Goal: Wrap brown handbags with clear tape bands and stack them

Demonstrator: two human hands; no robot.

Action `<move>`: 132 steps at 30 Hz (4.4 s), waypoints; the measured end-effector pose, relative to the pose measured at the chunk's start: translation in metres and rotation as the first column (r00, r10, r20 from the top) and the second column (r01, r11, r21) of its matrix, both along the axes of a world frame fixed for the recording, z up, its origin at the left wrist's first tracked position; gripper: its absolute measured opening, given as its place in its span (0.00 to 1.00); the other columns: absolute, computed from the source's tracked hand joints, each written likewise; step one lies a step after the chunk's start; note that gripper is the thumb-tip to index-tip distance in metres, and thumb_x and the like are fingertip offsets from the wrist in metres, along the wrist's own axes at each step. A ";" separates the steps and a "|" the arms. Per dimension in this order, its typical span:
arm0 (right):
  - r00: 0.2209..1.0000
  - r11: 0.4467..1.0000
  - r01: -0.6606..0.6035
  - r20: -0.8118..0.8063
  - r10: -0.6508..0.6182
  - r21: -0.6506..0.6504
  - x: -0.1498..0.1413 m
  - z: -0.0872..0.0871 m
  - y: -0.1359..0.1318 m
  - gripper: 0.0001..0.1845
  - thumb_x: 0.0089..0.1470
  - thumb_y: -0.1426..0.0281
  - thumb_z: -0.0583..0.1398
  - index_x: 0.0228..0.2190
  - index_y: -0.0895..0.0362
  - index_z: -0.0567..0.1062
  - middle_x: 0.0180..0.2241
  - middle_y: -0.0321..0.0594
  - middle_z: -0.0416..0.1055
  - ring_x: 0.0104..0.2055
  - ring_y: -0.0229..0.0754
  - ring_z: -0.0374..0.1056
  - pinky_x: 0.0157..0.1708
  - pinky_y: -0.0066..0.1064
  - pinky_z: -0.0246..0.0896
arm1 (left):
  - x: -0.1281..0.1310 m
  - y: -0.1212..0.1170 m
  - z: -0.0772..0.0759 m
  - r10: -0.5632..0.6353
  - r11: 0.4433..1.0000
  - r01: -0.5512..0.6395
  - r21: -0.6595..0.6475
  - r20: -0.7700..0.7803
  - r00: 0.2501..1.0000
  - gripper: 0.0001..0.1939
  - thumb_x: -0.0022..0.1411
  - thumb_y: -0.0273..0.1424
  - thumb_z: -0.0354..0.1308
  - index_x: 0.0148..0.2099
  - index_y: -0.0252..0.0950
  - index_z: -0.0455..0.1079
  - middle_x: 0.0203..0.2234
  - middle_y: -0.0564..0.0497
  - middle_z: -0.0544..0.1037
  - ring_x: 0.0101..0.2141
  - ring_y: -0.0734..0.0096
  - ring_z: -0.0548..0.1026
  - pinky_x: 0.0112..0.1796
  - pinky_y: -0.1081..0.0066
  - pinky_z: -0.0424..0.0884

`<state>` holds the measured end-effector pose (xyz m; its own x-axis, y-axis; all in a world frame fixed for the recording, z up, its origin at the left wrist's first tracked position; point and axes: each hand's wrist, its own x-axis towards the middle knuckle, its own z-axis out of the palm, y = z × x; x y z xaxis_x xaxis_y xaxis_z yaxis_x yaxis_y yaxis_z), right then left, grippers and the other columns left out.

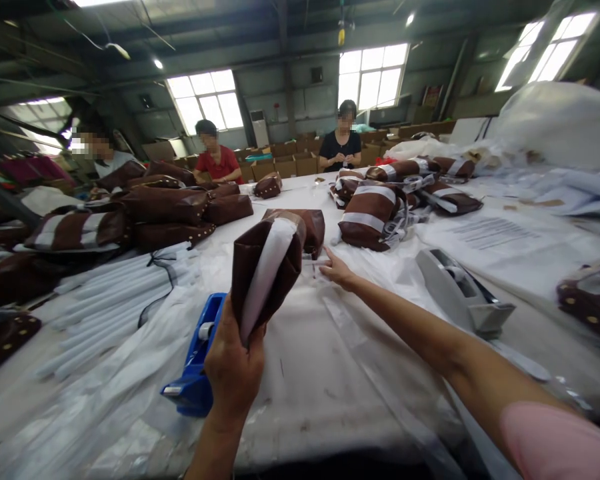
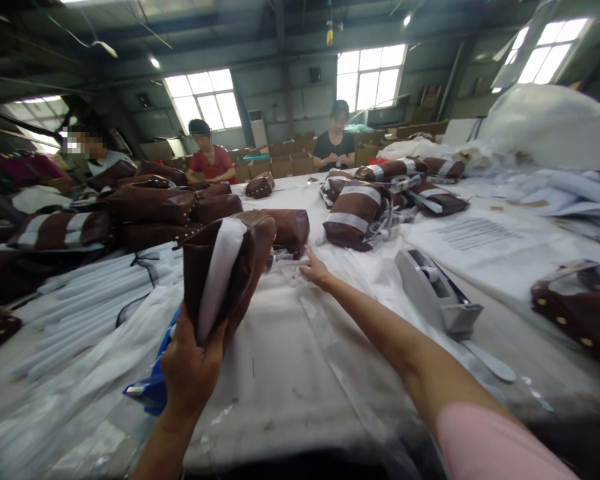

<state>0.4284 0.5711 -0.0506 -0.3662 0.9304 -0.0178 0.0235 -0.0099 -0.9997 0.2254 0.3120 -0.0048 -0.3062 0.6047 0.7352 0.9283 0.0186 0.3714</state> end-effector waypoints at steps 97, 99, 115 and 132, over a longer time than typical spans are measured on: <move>0.867 0.969 0.177 0.439 -0.235 0.171 0.144 0.011 -0.242 0.37 0.50 0.55 0.68 0.59 0.51 0.68 0.65 0.48 0.60 0.66 0.61 0.57 0.64 0.58 0.53 | 0.091 -0.022 -0.070 -0.690 0.628 0.680 -0.378 0.134 0.711 0.32 0.67 0.28 0.56 0.70 0.51 0.53 0.65 0.49 0.63 0.66 0.58 0.58 0.67 0.48 0.47; 0.757 0.846 0.043 0.535 -0.375 0.532 0.142 0.011 -0.249 0.37 0.52 0.60 0.69 0.61 0.49 0.68 0.69 0.43 0.51 0.70 0.62 0.46 0.68 0.60 0.39 | 0.094 -0.025 -0.076 -0.684 0.640 0.689 -0.341 0.157 0.713 0.30 0.68 0.29 0.55 0.69 0.52 0.55 0.64 0.49 0.65 0.65 0.58 0.60 0.66 0.48 0.49; 0.769 0.621 -0.466 0.635 -0.068 0.631 0.130 -0.006 -0.222 0.18 0.61 0.67 0.59 0.51 0.41 0.77 0.48 0.39 0.78 0.49 0.49 0.71 0.50 0.46 0.67 | 0.068 -0.021 -0.053 -0.743 0.627 0.556 -0.545 -0.202 0.638 0.37 0.63 0.22 0.51 0.71 0.51 0.50 0.71 0.51 0.49 0.70 0.53 0.47 0.66 0.39 0.36; 0.152 0.940 -0.341 0.988 0.025 0.029 0.010 0.022 -0.033 0.16 0.62 0.62 0.62 0.47 0.59 0.74 0.50 0.46 0.72 0.50 0.46 0.70 0.50 0.44 0.68 | 0.078 -0.024 -0.076 -0.662 0.720 0.489 -0.492 -0.279 0.695 0.43 0.59 0.19 0.50 0.72 0.53 0.46 0.71 0.54 0.49 0.69 0.53 0.48 0.66 0.41 0.32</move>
